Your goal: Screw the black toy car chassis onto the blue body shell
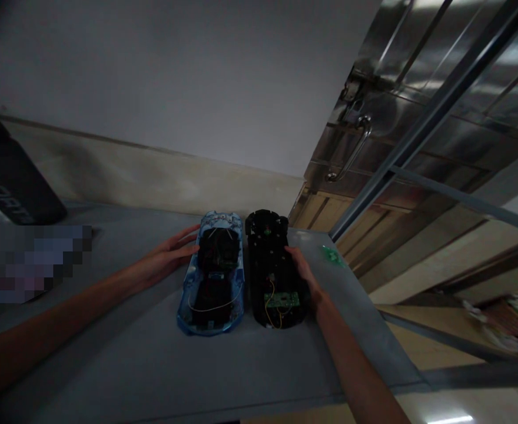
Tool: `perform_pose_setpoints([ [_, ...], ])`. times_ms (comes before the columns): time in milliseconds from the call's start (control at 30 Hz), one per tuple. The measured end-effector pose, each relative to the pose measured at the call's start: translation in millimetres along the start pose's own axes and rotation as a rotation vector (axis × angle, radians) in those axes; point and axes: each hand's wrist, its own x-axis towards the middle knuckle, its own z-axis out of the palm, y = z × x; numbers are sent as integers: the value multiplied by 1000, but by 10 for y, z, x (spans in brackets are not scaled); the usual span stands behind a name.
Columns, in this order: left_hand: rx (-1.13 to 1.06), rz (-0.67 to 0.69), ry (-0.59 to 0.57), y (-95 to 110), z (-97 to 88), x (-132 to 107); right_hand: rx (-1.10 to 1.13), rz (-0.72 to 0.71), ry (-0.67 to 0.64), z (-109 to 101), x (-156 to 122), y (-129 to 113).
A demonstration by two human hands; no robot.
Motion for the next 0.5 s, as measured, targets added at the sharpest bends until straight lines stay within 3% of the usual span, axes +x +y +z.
perform_pose_setpoints([
  [167, -9, -14, 22, 17, 19, -3, 359, 212, -32, 1, -6, -28],
  [400, -10, -24, 10, 37, 25, -19, 434, 297, -83, -19, 28, 3],
  [500, -17, -9, -11, 17, 10, -4, 431, 265, -91, -25, 27, 26],
])
